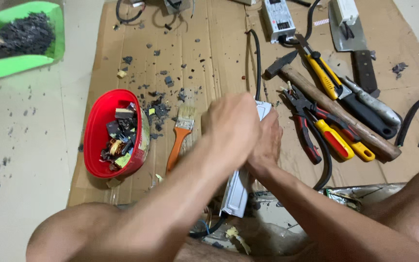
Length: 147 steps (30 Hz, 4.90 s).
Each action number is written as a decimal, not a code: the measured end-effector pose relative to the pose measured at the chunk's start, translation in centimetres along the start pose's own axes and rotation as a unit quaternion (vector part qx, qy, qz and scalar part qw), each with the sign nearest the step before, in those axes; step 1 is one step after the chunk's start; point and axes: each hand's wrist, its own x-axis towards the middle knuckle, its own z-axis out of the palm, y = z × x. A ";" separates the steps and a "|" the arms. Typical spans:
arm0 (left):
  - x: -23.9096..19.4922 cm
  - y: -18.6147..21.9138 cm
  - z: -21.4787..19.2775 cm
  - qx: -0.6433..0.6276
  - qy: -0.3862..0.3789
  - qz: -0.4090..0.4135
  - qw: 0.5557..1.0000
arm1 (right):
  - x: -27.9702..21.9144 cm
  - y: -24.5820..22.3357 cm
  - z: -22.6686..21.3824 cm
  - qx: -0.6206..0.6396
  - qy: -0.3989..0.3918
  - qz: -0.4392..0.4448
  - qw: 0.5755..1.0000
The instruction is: The person sits on the floor and uses a screwdriver to remove screws from a silver metal electronic casing. They then pry open the casing to separate the two halves, revealing the internal components.
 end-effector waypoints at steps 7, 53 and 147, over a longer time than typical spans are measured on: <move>6.9 0.6 -1.4 0.103 -0.026 0.039 0.994 | 1.6 2.5 1.6 -0.023 0.065 -0.093 0.993; 3.3 -1.4 3.0 -0.659 -0.085 -0.270 0.697 | 1.4 1.5 0.6 0.035 -0.001 -0.047 0.998; -2.2 3.4 -1.3 -0.133 -0.060 -0.075 0.986 | -1.2 -0.1 0.3 -0.023 -0.058 -0.040 0.997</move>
